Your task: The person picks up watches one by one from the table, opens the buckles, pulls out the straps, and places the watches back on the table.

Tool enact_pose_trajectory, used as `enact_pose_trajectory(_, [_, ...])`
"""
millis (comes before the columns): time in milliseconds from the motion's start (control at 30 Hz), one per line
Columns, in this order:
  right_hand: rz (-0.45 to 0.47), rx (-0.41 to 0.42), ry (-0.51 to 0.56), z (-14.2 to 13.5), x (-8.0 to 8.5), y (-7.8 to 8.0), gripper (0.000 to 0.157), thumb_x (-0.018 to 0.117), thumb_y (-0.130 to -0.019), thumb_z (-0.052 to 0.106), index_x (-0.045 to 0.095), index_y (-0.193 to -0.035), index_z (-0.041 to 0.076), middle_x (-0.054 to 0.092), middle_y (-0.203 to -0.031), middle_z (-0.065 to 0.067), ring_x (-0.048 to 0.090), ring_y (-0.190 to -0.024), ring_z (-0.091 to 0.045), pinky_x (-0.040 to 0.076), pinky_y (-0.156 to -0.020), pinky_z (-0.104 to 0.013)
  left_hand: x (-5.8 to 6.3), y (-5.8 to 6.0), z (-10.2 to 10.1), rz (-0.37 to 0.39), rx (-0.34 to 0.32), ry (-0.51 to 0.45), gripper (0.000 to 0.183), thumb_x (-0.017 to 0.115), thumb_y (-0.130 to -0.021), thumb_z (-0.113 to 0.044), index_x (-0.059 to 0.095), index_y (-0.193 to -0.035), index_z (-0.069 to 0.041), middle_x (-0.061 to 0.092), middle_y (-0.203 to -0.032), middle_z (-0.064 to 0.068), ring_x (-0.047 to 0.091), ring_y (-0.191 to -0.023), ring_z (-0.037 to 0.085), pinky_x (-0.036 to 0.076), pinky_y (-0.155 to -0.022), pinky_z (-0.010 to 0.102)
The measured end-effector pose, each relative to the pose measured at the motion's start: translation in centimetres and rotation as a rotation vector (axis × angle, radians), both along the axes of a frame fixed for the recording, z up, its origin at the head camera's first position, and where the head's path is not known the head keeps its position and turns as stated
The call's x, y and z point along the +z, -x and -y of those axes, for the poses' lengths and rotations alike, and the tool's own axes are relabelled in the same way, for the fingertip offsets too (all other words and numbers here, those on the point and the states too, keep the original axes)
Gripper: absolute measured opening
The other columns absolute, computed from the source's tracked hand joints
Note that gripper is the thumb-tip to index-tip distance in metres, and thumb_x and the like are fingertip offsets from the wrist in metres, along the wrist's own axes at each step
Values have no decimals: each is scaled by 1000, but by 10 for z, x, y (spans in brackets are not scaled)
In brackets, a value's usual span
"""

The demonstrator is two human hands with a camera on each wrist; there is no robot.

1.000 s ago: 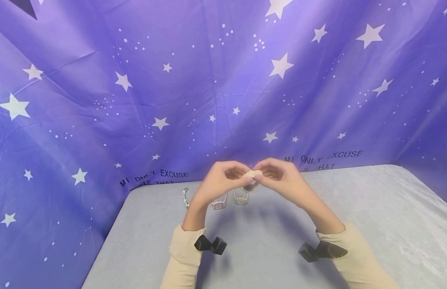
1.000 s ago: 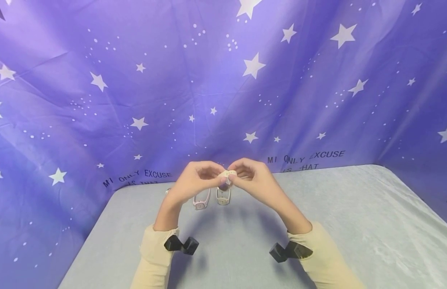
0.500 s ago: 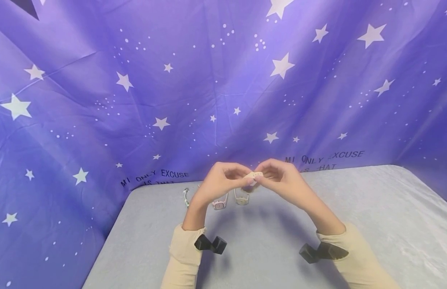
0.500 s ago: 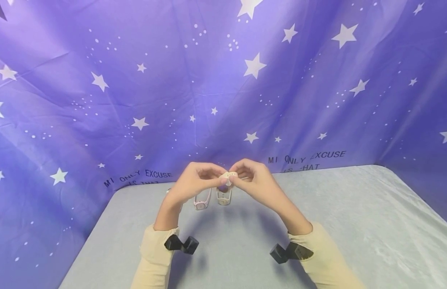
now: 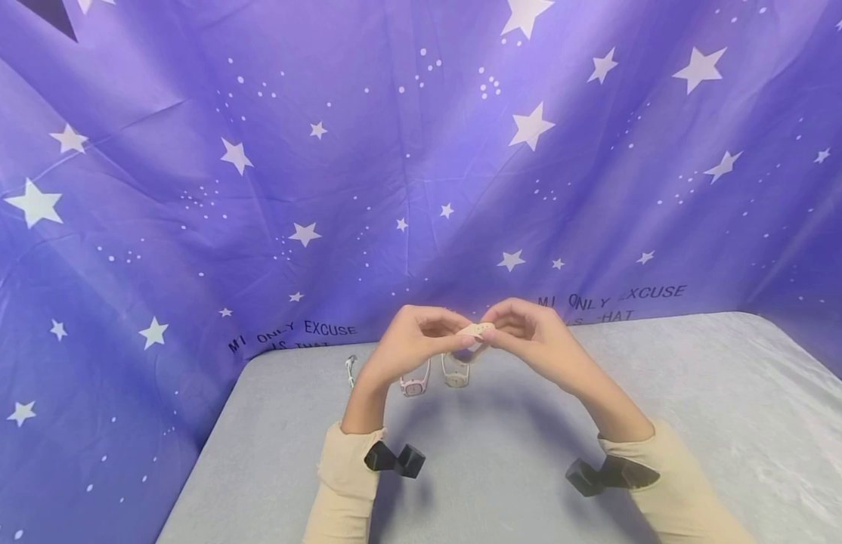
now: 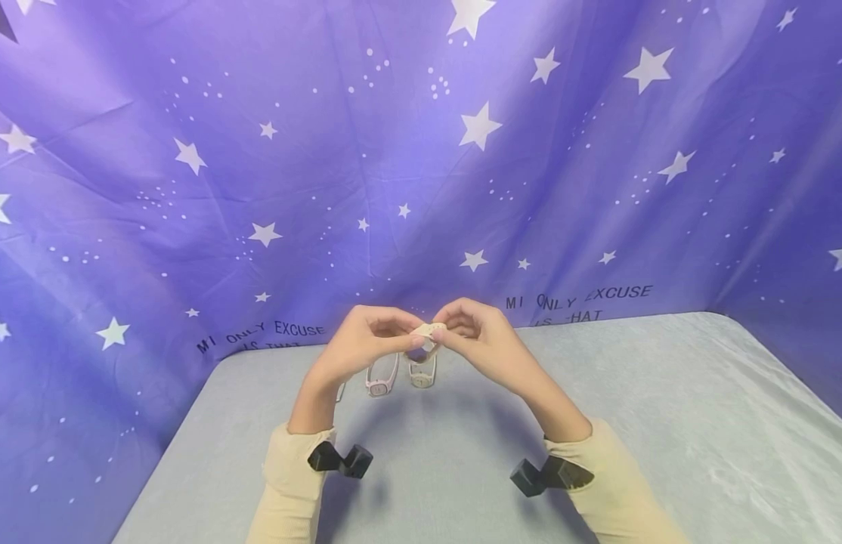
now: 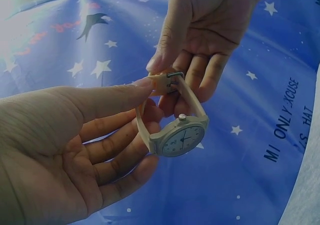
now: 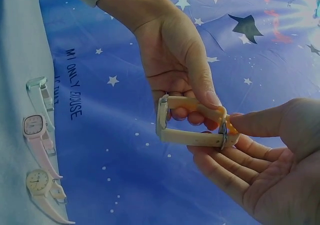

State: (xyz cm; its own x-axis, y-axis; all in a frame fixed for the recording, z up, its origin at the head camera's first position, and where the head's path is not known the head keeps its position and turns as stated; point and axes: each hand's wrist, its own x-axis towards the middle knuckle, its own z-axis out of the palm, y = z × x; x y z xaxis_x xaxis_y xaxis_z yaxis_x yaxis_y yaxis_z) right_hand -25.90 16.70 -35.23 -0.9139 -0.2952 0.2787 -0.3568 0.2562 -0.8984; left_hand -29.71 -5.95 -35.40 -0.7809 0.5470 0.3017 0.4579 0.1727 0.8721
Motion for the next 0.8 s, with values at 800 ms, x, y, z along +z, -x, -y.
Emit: enact_pose_trajectory(800, [-109,-42,-78,6,-6,0,18,69,-94,3,70,-112,0,75,-109,-16,74,-100,-26,59,-88,-22,0,-2,-4,-22,10,77,22,80,-88,-21,78,-105,-7,77,-93,6,71,-80,15,60,-77,30])
